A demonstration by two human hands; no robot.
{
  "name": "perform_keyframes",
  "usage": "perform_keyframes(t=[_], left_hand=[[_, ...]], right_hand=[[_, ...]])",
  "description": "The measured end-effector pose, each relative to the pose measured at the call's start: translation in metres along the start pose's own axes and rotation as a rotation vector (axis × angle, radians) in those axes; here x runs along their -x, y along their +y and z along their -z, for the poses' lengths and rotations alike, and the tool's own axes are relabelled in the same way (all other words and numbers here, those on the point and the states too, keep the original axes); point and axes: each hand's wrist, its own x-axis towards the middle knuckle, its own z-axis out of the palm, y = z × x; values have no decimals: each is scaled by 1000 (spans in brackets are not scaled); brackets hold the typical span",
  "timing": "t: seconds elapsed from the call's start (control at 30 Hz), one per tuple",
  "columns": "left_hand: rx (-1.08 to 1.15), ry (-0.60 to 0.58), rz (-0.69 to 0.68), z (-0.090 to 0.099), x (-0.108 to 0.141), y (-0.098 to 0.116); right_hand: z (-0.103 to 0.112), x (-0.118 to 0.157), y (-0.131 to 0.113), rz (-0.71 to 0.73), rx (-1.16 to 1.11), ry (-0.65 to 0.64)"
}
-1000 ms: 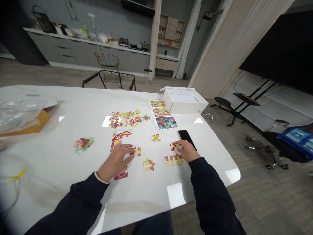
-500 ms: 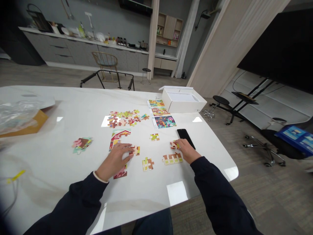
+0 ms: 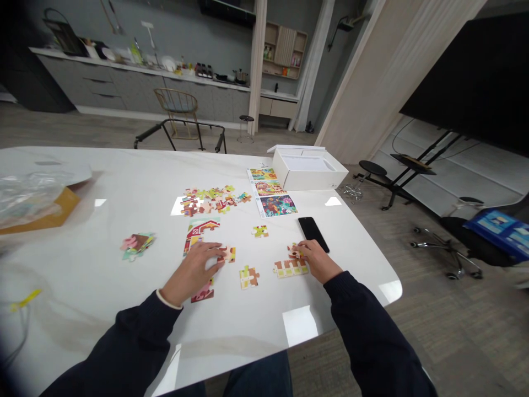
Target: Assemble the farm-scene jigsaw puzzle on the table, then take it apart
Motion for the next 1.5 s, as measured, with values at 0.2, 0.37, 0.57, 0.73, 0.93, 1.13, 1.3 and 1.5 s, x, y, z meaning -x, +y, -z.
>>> perform_keyframes(t=[0.2,0.37,0.57,0.73,0.93,1.13,1.3,1.5], left_hand=[[12,20,-8,0,0,1],[14,19,-8,0,0,1],[2,18,-21,1,-1,3],[1,27,-22,1,0,2],[-20,3,-16,1,0,0],[-17,-25,-64,5,2,13],[30,-44,-134,5,4,22],[21,-32,-157,0,3,13]], right_hand=[[0,4,-3,-11,2,2],[-6,7,-14,-5,56,93],[-19,18,-39,-53,97,193],[-34,24,-49,-97,116,228],[-43,27,-54,-83,161,271],[-50,31,-55,-116,211,289],[-50,30,-58,-116,233,294],[-52,31,-59,-115,267,313]])
